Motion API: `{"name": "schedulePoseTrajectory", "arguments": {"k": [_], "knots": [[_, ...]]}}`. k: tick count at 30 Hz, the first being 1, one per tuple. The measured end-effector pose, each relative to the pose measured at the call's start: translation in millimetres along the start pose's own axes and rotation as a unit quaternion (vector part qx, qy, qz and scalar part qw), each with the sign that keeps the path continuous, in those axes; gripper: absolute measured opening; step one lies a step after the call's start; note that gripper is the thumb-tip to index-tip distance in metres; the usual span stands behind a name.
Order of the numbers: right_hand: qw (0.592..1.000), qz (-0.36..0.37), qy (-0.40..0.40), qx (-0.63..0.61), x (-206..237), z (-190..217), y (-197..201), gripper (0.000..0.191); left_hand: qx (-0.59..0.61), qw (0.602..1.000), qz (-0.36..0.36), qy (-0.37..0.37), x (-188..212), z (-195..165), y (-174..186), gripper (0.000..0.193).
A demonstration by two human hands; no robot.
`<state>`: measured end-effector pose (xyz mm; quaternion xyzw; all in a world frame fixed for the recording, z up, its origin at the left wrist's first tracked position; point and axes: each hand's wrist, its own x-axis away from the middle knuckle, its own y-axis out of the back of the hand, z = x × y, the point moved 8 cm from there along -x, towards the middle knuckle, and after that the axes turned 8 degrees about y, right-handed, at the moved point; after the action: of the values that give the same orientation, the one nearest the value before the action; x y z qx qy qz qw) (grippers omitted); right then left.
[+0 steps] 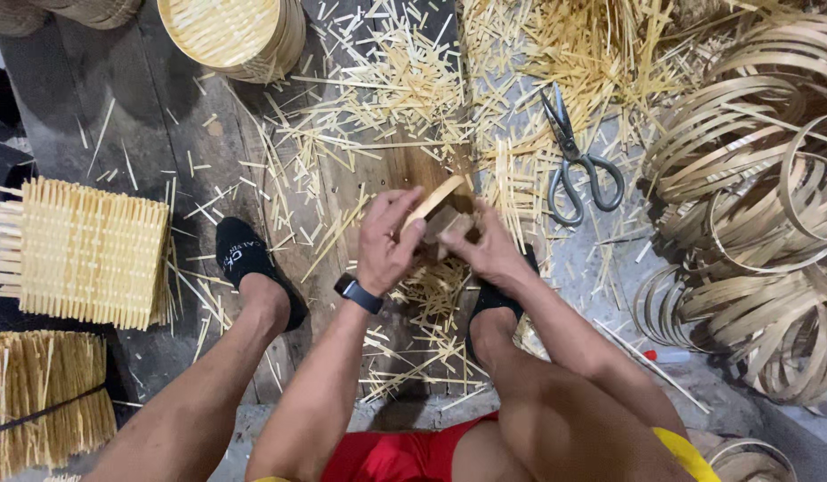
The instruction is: The person places a circular bamboo template on a rectangular woven mat, then uses shears to cut the mat into a circle. The process is repeated multiple times with new mats, and finished pieces are stacked.
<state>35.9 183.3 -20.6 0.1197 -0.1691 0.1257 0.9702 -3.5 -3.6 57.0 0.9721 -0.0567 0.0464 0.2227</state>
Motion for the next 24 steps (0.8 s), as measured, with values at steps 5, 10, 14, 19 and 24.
{"name": "schedulePoseTrajectory", "arguments": {"k": [5, 10, 14, 19, 24], "knots": [[0.935, -0.028, -0.106, -0.338, -8, -34, -44, 0.079, -0.049, 0.997, -0.052, 0.030, 5, -7, -17, 0.039], [0.887, -0.040, -0.116, -0.446, -10, -25, -61, 0.057, -0.126, 0.988, -0.044, 0.075, 3, -3, -12, 0.049], [0.912, -0.044, -0.102, -0.395, -18, -21, -61, 0.053, -0.115, 0.989, -0.049, 0.073, -8, 16, -9, 0.052], [0.875, 0.000, -0.111, -0.471, -7, -51, -53, 0.047, -0.021, 0.984, -0.087, 0.156, -21, 92, 6, 0.056], [0.823, 0.015, -0.152, -0.548, 29, -89, -27, 0.047, -0.037, 0.941, -0.117, 0.316, -40, 201, 57, 0.074]]}}
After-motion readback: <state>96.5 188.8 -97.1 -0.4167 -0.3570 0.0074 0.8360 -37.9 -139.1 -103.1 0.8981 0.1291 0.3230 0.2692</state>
